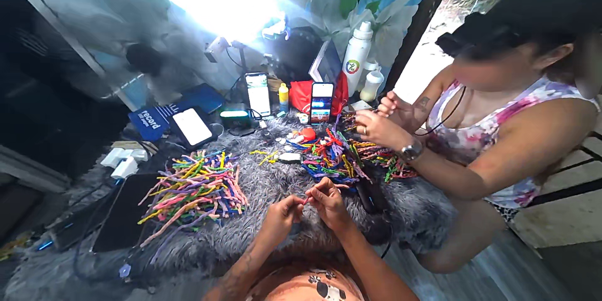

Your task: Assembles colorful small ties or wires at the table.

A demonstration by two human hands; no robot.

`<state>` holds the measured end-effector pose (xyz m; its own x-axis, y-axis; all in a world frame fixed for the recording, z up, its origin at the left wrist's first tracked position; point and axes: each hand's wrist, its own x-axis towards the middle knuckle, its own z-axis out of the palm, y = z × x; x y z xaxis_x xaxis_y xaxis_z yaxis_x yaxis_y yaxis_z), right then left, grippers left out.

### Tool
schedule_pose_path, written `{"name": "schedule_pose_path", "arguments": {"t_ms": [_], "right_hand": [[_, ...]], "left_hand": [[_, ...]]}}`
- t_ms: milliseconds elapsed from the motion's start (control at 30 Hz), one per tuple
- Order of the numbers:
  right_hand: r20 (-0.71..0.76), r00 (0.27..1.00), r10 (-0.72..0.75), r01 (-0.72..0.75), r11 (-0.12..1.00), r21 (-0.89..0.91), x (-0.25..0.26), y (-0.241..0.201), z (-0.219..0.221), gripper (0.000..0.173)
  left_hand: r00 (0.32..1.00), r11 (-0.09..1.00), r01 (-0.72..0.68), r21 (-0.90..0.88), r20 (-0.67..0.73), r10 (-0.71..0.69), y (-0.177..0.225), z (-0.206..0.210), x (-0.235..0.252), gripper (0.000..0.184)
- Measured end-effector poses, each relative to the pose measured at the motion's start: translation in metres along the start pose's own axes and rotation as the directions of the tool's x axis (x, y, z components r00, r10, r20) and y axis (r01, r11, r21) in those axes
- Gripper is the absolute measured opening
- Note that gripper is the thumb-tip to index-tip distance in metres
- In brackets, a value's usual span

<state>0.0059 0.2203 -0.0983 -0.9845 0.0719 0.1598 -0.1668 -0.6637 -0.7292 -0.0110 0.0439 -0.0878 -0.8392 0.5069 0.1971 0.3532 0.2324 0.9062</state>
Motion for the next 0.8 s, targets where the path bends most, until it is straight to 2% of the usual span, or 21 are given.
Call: {"name": "schedule_pose_path", "arguments": {"t_ms": [67, 133, 200, 267, 333, 400, 467, 567, 633, 700, 800], "right_hand": [[-0.016, 0.999, -0.031, 0.029, 0.994, -0.107, -0.003, -0.002, 0.003, 0.017], [0.041, 0.993, -0.107, 0.115, 0.917, -0.382, 0.000, -0.021, 0.012, 0.009], [0.131, 0.985, -0.112, 0.170, 0.733, -0.658, 0.007, -0.057, 0.027, 0.009], [0.129, 0.991, -0.036, 0.130, 0.490, -0.862, 0.019, -0.093, 0.036, 0.020], [0.096, 0.992, -0.078, 0.111, 0.229, -0.967, 0.035, -0.105, 0.033, 0.026], [0.128, 0.978, -0.165, 0.141, 0.069, -0.988, 0.043, -0.095, 0.021, 0.031], [0.192, 0.962, -0.195, 0.206, 0.052, -0.977, 0.043, -0.072, 0.014, 0.034], [0.244, 0.961, -0.133, 0.259, 0.114, -0.959, 0.024, -0.024, 0.013, 0.036], [0.259, 0.957, -0.127, 0.275, 0.130, -0.953, 0.011, 0.004, 0.010, 0.037], [0.282, 0.948, -0.150, 0.302, 0.128, -0.945, 0.005, 0.018, 0.007, 0.037], [0.306, 0.936, -0.175, 0.335, 0.171, -0.927, 0.004, 0.019, 0.005, 0.032]], "left_hand": [[0.999, 0.999, -0.020, 0.027, -0.024, 0.021, 0.000, 0.001, -0.005, 0.021], [0.994, 0.987, -0.085, 0.138, -0.062, 0.094, 0.005, -0.004, -0.012, 0.025], [0.971, 0.934, -0.178, 0.310, -0.101, 0.218, 0.012, -0.023, -0.024, 0.028], [0.936, 0.858, -0.188, 0.477, -0.179, 0.305, 0.020, -0.052, -0.037, 0.027], [0.911, 0.772, -0.079, 0.630, -0.269, 0.313, 0.025, -0.089, -0.050, 0.026], [0.904, 0.695, 0.101, 0.712, -0.356, 0.234, 0.023, -0.125, -0.066, 0.026], [0.887, 0.651, 0.272, 0.708, -0.447, 0.116, 0.008, -0.152, -0.081, 0.032], [0.836, 0.645, 0.462, 0.609, -0.542, -0.086, -0.013, -0.166, -0.104, 0.047], [0.833, 0.654, 0.483, 0.582, -0.535, -0.139, -0.021, -0.167, -0.111, 0.047], [0.844, 0.680, 0.463, 0.568, -0.518, -0.141, -0.025, -0.167, -0.115, 0.040], [0.859, 0.697, 0.385, 0.605, -0.511, -0.030, -0.025, -0.167, -0.121, 0.029]]}}
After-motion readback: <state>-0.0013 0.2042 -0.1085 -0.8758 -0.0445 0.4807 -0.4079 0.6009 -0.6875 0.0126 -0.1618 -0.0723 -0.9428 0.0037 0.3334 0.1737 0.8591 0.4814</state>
